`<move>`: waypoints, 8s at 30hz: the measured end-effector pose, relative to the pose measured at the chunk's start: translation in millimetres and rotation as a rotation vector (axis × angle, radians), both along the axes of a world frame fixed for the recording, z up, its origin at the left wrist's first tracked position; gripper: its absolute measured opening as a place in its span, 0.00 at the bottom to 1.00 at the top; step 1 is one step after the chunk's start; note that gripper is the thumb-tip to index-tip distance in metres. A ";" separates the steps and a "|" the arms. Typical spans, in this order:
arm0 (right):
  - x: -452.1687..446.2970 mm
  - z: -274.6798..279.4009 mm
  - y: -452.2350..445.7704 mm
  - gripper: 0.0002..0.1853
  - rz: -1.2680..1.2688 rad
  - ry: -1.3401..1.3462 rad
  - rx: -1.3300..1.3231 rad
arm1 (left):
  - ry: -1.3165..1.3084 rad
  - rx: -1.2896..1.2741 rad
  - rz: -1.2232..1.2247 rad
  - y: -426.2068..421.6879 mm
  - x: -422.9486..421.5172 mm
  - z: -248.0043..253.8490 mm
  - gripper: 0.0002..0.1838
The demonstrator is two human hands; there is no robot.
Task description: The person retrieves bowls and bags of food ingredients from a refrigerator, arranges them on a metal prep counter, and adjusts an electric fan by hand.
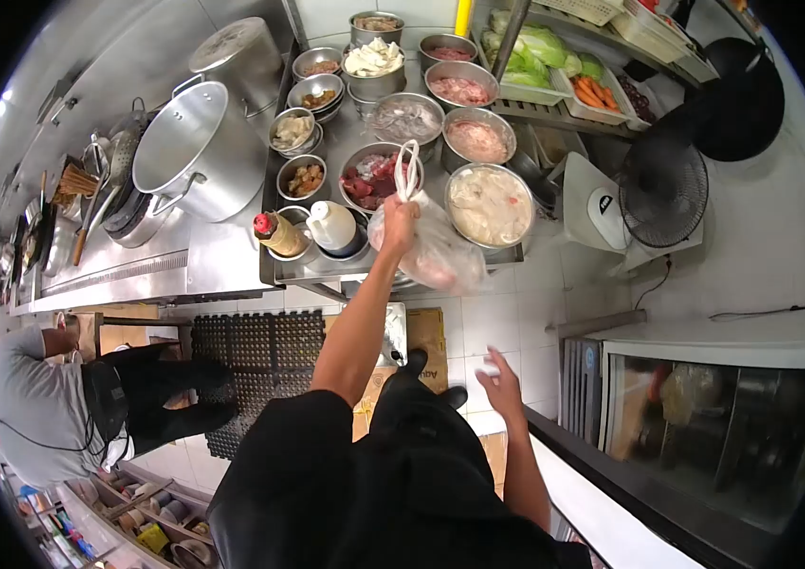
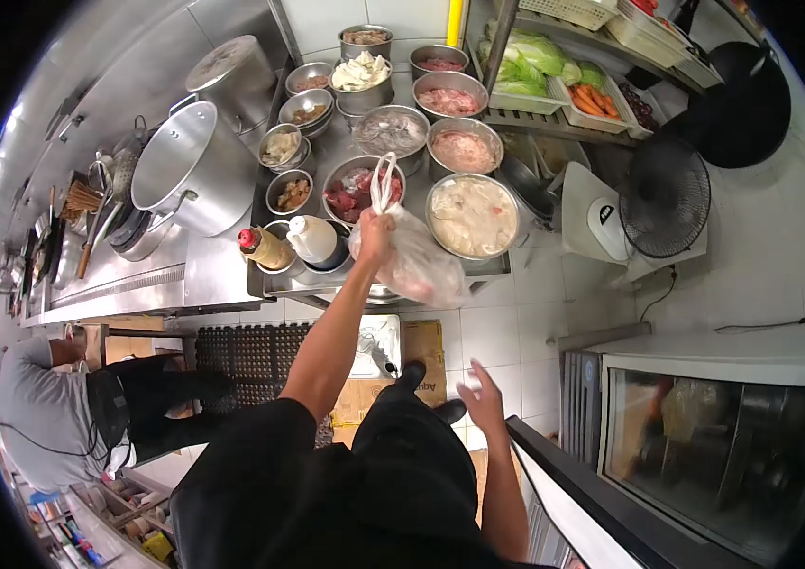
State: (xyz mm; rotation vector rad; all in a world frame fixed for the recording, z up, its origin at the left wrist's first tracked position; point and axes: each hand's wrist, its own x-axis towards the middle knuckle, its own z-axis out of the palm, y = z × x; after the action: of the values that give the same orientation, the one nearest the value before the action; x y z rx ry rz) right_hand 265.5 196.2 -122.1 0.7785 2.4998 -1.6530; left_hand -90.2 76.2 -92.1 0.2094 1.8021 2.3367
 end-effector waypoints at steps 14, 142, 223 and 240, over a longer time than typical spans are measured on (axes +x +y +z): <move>-235.4 5.4 -63.0 0.15 -0.026 0.144 0.314 | 0.141 -0.522 -0.175 -15.5 -49.7 37.6 0.07; 1006.4 240.9 134.9 0.19 -1.434 0.041 1.165 | 1.066 -0.139 -1.020 534.6 1136.0 235.4 0.28; -226.3 113.1 137.3 0.19 0.025 0.565 0.099 | 0.199 -0.837 0.059 -107.7 217.6 138.3 0.22; -342.0 165.5 268.5 0.18 0.964 0.158 0.090 | -0.006 -0.713 0.601 11.7 156.8 181.2 0.19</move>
State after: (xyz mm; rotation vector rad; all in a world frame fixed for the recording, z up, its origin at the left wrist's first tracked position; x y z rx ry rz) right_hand -76.4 464.7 43.4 -0.5362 2.3909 -1.2465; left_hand 66.6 87.8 89.0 -0.4988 2.8363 1.7748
